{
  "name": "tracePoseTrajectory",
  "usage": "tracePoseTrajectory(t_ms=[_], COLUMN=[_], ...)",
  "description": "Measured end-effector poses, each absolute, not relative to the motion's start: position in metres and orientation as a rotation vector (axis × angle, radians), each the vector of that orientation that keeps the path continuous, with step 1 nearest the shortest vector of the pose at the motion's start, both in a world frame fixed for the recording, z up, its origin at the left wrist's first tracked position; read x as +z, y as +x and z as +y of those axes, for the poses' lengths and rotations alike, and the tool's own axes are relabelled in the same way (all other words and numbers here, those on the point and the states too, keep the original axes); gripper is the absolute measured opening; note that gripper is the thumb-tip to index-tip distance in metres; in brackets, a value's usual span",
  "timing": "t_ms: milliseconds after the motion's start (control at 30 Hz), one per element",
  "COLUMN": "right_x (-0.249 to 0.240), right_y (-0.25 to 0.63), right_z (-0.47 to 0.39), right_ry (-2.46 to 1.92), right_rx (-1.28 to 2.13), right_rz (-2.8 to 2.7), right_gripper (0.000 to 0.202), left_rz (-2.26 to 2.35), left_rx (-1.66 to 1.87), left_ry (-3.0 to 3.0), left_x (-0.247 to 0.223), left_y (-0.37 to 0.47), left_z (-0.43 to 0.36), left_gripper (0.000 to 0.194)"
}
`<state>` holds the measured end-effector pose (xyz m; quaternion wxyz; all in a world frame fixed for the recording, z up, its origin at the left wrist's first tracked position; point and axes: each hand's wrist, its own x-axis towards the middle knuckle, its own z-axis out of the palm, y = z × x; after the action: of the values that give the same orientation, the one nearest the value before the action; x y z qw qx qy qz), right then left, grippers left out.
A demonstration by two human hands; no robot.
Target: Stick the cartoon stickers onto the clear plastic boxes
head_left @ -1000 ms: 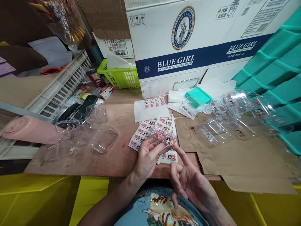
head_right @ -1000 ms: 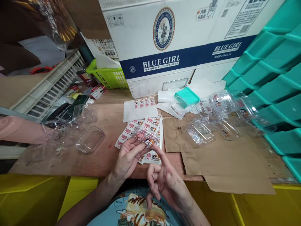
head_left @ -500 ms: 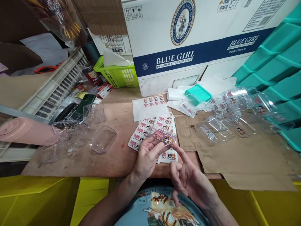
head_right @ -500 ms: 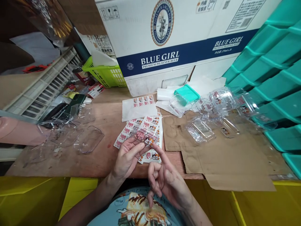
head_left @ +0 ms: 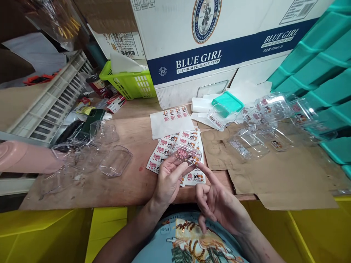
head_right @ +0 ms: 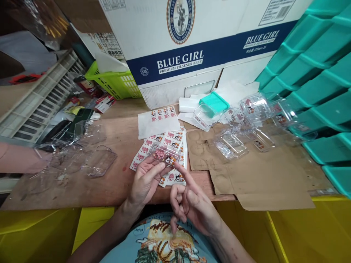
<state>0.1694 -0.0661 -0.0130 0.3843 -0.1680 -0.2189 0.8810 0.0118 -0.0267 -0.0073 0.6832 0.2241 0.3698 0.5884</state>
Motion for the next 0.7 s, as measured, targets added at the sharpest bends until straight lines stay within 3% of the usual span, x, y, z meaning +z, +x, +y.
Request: tracePoseTrajectory(t_ms=[133,367,433,567,700], right_x=[-0.012,-0.007,-0.004,-0.002,0.001], right_y=[0.168,0.168,0.168,0.165,0.163], right_z=[-0.066,-0.068,-0.069,-0.066,-0.057], right_ry=[-0.449,-0.698,-0.983,-1.312,-1.278], right_rx=[2.244,2.143,1.881,0.971,0.668], right_rz=[-0.569,-0.736,-1.006,-1.677,-2.080], right_gripper=[0.079,0.074,0.070,0.076,0.070], left_rz=[0.801,0.833,0.854,0.892,0.859], left_rx=[1.342,1.416,1.426,1.460,1.432], left_ry=[0.401,0.388,0.391,0.405,0.421], left_x=[-0.008,-0.008,-0.007,-0.004,0.006], left_y=[0.010,0.012,0.013,0.014,0.009], left_z=[-0.025,-0.023,-0.023,-0.023,-0.024], left_gripper=[0.010,0.011,0.012,0.016,0.016])
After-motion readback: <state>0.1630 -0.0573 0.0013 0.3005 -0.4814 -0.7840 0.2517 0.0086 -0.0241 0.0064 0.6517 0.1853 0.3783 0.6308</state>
